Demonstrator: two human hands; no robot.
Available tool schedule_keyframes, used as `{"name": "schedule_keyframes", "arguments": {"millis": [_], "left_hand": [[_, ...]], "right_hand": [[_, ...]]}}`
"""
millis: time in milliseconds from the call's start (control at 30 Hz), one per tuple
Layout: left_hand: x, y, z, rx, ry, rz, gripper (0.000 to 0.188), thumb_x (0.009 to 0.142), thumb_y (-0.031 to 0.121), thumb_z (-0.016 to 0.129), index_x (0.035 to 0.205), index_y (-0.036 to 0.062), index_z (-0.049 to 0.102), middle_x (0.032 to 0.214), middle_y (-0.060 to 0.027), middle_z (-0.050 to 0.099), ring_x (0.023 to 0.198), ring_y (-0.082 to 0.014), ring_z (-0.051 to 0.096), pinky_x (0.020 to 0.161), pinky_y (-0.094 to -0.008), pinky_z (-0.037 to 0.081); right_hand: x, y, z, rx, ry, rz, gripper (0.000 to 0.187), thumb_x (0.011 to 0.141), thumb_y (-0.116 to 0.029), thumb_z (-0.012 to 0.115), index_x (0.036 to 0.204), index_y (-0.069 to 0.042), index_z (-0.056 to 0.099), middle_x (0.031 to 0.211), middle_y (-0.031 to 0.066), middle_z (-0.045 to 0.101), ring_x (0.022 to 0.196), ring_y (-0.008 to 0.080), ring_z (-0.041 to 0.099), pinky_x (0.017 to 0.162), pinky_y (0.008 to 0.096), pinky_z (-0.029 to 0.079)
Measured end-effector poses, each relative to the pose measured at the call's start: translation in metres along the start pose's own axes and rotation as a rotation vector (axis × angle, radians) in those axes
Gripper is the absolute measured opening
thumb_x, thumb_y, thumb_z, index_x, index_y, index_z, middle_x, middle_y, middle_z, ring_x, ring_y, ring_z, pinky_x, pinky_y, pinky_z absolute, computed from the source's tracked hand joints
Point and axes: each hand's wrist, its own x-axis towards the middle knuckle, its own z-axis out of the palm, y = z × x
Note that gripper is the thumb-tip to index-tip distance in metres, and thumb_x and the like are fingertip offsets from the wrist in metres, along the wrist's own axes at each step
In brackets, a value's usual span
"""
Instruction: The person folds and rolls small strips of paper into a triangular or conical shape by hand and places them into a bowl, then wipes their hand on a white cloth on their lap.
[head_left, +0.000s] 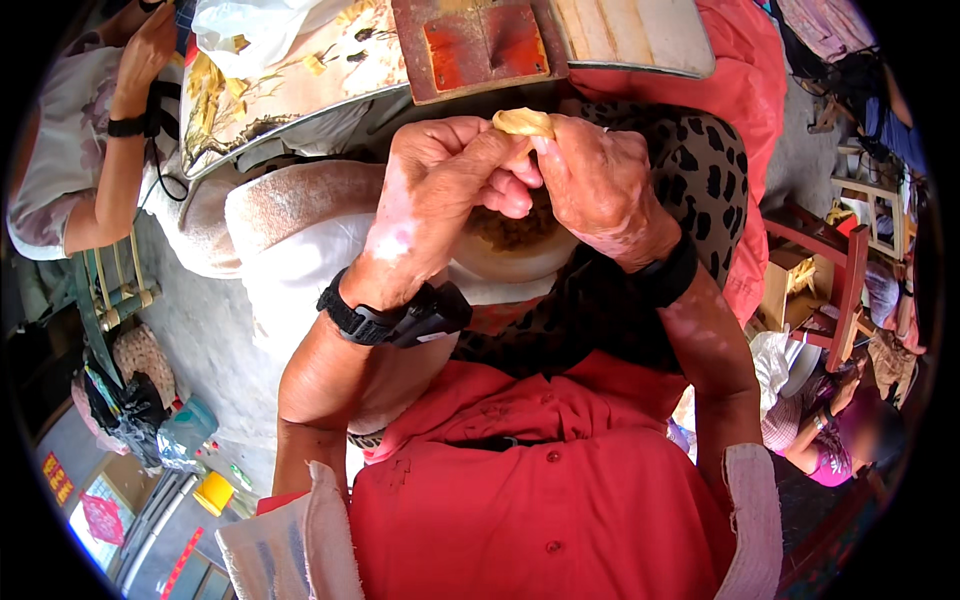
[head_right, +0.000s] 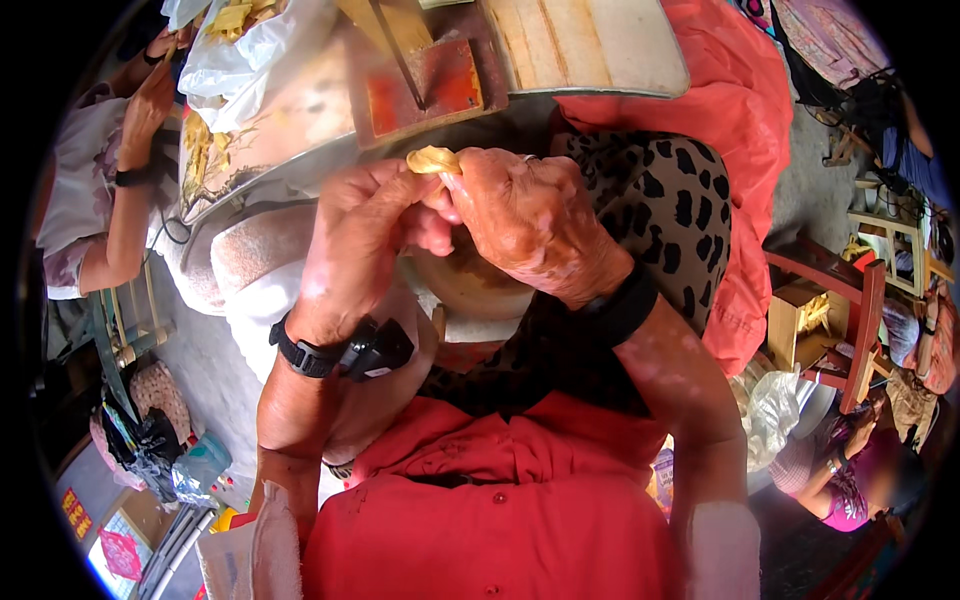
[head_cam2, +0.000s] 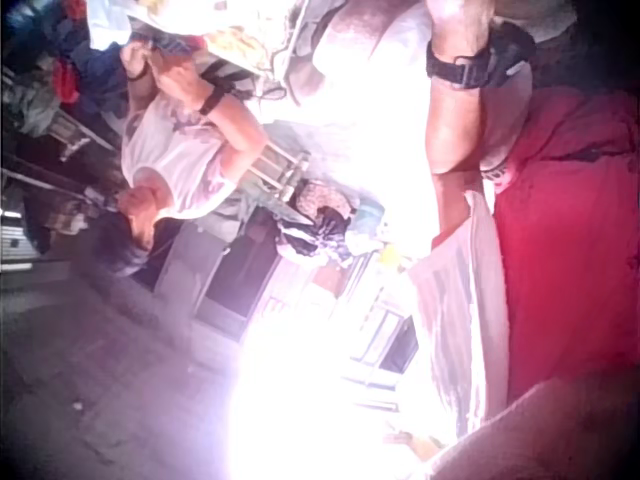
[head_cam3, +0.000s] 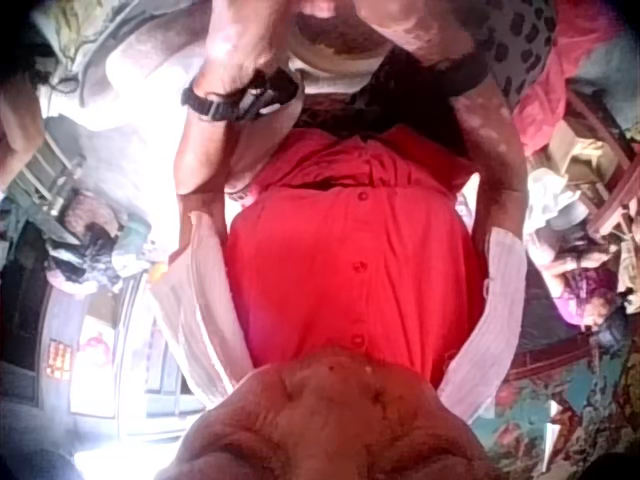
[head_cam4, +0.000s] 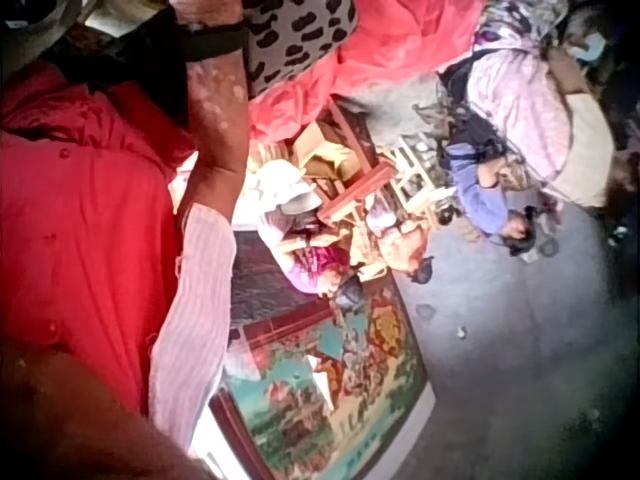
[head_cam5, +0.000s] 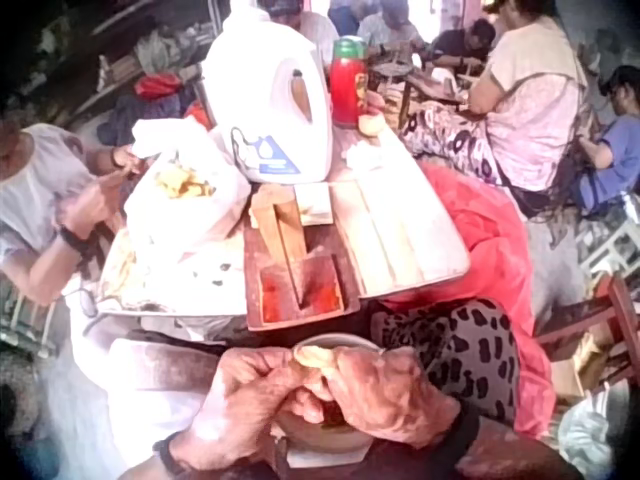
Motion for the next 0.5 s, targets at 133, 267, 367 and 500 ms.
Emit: {"name": "schedule_keyframes", "arguments": {"millis": [133,267,367,500], "left_hand": [[0.0,0.004,-0.007,-0.074,-0.063,-0.049,0.02,0.09,0.012,0.054,0.087,-0.0056,0.063,0.075,-0.0105,0.065,0.057,-0.0119,0.06,0.056,-0.0222,0.051],[-0.006,0.009,-0.013,-0.019,-0.138,-0.043,0.018,0.089,0.008,0.052,0.088,-0.0071,0.062,0.077,-0.0136,0.065,0.057,-0.0123,0.06,0.055,-0.0231,0.051],[-0.01,0.013,-0.02,0.033,-0.148,-0.019,0.018,0.088,0.008,0.052,0.089,-0.0085,0.061,0.078,-0.0144,0.065,0.057,-0.013,0.06,0.056,-0.0234,0.051],[-0.014,0.022,-0.024,0.07,-0.136,-0.007,0.018,0.085,0.005,0.053,0.089,-0.01,0.061,0.077,-0.0148,0.065,0.056,-0.0146,0.061,0.055,-0.0239,0.051]], "right_hand": [[0.0,-0.004,-0.008,-0.025,-0.067,0.009,0.009,0.079,0.0,0.062,0.08,-0.001,0.054,0.064,0.0086,0.052,0.051,0.0246,0.056,0.045,0.0327,0.045],[0.008,-0.004,-0.019,0.262,-0.09,0.073,0.014,0.081,-0.008,0.065,0.086,0.001,0.055,0.07,0.0122,0.061,0.06,0.0257,0.063,0.05,0.0325,0.048],[0.008,-0.003,-0.018,0.377,-0.09,0.106,0.02,0.08,-0.011,0.069,0.089,0.001,0.056,0.07,0.0129,0.062,0.061,0.0266,0.063,0.051,0.0323,0.048],[0.005,0.001,-0.022,0.396,-0.147,0.137,0.018,0.079,-0.013,0.07,0.088,0.0,0.061,0.074,0.011,0.064,0.058,0.0253,0.062,0.051,0.0301,0.046]]}}
